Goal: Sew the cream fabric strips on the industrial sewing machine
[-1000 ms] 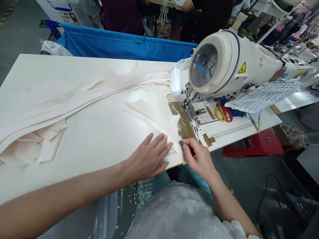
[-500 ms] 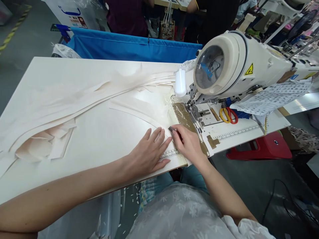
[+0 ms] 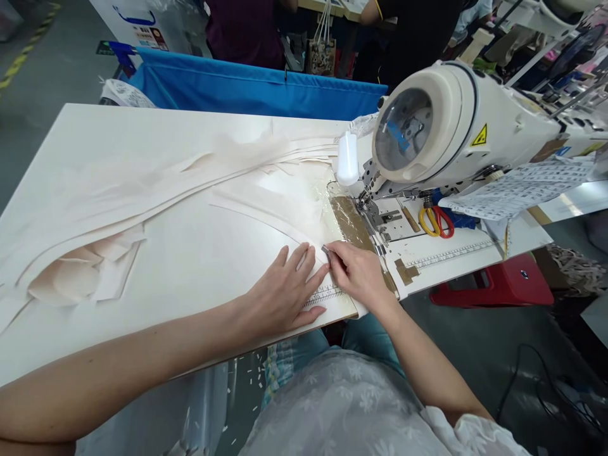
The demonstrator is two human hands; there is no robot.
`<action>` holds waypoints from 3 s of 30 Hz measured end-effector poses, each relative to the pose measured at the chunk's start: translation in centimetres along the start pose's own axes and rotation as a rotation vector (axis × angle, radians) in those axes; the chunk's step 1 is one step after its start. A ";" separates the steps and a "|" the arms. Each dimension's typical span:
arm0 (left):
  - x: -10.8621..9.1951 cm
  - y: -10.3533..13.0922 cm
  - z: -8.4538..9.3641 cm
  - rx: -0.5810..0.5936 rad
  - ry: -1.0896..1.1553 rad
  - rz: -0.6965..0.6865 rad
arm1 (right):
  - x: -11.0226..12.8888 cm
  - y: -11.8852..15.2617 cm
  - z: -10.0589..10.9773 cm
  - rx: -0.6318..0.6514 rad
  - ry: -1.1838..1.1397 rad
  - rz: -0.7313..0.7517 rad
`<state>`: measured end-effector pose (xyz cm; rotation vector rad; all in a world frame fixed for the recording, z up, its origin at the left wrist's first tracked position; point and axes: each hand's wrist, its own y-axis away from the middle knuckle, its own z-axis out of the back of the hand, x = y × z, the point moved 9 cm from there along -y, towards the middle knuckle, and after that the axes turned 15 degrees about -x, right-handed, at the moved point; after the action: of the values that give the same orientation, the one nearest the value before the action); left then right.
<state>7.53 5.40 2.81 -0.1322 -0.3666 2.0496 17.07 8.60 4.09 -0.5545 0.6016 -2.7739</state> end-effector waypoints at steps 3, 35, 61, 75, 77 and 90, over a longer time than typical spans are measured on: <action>0.1 0.1 0.0 0.000 0.017 0.007 | -0.7 0.9 1.3 0.020 -0.055 -0.037; -0.3 0.0 0.1 -0.023 0.063 0.005 | -0.4 0.6 0.2 0.003 -0.020 -0.054; -1.8 -0.3 0.1 -0.140 0.125 -0.078 | -0.6 2.1 1.1 -0.040 -0.028 -0.053; -1.1 -0.5 0.6 -0.103 0.060 -0.050 | -2.5 5.1 4.8 -0.140 -0.198 -0.271; 0.2 -0.7 0.8 -0.122 0.024 0.003 | -2.2 4.9 4.9 -0.191 -0.212 -0.283; 0.0 0.0 0.1 -0.040 0.036 -0.031 | -0.5 0.2 0.0 -0.078 -0.047 -0.110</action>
<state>7.52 5.39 2.90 -0.1871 -0.3851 2.0074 17.53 8.61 3.82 -0.6876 0.6905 -2.8404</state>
